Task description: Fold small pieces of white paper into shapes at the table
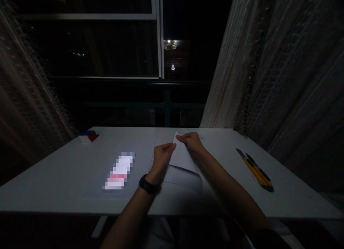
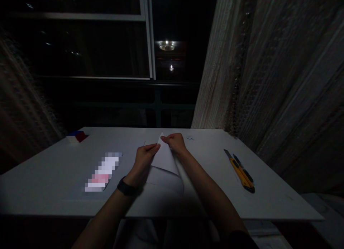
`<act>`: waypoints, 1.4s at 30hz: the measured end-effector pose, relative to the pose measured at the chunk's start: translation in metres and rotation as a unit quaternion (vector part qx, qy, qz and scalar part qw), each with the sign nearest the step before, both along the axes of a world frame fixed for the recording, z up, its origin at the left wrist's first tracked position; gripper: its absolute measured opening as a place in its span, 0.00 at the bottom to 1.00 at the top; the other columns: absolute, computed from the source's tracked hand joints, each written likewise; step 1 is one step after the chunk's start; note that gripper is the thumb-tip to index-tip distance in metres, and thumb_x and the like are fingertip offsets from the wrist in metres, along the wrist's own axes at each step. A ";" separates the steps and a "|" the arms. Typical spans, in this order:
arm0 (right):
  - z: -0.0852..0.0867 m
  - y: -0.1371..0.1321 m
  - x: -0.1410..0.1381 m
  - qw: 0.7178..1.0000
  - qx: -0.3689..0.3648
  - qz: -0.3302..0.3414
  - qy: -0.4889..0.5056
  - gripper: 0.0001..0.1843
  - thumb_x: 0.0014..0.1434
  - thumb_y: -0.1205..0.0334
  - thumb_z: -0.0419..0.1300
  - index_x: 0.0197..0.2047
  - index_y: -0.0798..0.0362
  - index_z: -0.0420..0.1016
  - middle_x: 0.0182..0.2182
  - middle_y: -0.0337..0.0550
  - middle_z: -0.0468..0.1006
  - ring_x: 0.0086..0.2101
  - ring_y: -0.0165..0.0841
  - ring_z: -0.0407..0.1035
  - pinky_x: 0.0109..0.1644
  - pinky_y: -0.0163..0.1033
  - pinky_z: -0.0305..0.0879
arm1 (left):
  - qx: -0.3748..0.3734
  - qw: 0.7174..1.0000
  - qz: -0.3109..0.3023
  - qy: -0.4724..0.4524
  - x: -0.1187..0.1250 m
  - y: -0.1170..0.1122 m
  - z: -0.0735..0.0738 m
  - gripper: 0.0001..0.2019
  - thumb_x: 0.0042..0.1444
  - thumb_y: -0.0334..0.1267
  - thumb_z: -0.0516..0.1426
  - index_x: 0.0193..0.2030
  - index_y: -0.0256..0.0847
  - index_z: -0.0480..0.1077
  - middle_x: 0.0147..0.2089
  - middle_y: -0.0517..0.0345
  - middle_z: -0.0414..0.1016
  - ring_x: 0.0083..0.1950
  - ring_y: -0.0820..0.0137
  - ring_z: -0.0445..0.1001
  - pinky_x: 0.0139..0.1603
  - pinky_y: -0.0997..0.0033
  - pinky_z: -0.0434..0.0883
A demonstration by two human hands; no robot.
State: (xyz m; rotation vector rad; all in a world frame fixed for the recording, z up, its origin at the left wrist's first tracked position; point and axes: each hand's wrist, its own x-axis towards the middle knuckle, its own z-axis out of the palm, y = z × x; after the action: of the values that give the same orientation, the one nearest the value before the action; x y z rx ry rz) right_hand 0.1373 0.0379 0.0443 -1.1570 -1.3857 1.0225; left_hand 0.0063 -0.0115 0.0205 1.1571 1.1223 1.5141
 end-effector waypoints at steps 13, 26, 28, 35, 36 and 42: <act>-0.006 -0.007 0.013 0.999 -0.036 0.026 -0.022 0.18 0.36 0.50 0.66 0.15 0.58 0.71 0.13 0.38 0.69 0.16 0.26 0.58 0.21 0.34 0.51 | -0.053 0.992 -0.111 -0.033 -0.004 0.007 -0.011 0.16 0.38 0.45 0.64 0.25 0.31 0.74 0.26 0.49 0.75 0.25 0.71 0.70 0.25 0.73 0.64; -0.018 -0.016 0.022 0.997 -0.050 0.044 -0.031 0.22 0.37 0.47 0.64 0.13 0.57 0.67 0.10 0.35 0.61 0.14 0.23 0.51 0.19 0.33 0.45 | -0.046 0.993 -0.102 0.028 -0.006 0.008 -0.021 0.17 0.39 0.48 0.63 0.23 0.32 0.72 0.20 0.56 0.69 0.20 0.75 0.63 0.21 0.75 0.56; -0.019 -0.017 0.022 0.997 -0.055 0.051 -0.028 0.21 0.38 0.47 0.64 0.13 0.57 0.67 0.09 0.35 0.61 0.14 0.23 0.51 0.19 0.33 0.45 | -0.036 0.995 -0.093 0.033 -0.006 0.008 -0.024 0.17 0.38 0.49 0.63 0.21 0.33 0.71 0.18 0.58 0.67 0.20 0.76 0.61 0.21 0.75 0.55; -0.030 -0.016 0.023 0.996 -0.077 0.024 -0.028 0.18 0.37 0.50 0.65 0.15 0.58 0.70 0.11 0.37 0.65 0.15 0.24 0.54 0.20 0.33 0.48 | -0.034 0.993 -0.088 0.070 -0.005 0.011 -0.030 0.17 0.39 0.49 0.62 0.21 0.33 0.71 0.18 0.57 0.67 0.21 0.74 0.63 0.21 0.74 0.55; -0.032 -0.015 0.023 0.996 -0.082 0.026 -0.025 0.19 0.37 0.50 0.64 0.15 0.58 0.70 0.11 0.37 0.65 0.15 0.24 0.54 0.20 0.33 0.48 | -0.035 0.993 -0.078 0.081 -0.005 0.012 -0.030 0.16 0.39 0.48 0.62 0.21 0.33 0.71 0.18 0.57 0.68 0.21 0.74 0.62 0.21 0.75 0.55; -0.039 -0.011 0.024 0.995 -0.091 0.032 -0.035 0.20 0.35 0.49 0.66 0.13 0.58 0.68 0.09 0.35 0.62 0.14 0.23 0.52 0.19 0.33 0.45 | -0.025 0.993 -0.038 0.109 -0.004 0.010 -0.027 0.14 0.38 0.46 0.61 0.20 0.34 0.72 0.17 0.59 0.67 0.21 0.73 0.63 0.22 0.75 0.55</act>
State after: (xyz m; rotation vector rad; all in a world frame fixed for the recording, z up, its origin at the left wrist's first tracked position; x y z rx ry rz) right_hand 0.1614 0.0271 0.0054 -1.2990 -1.4147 1.1826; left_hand 0.0020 -0.0017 -0.0069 1.3401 1.2392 1.3169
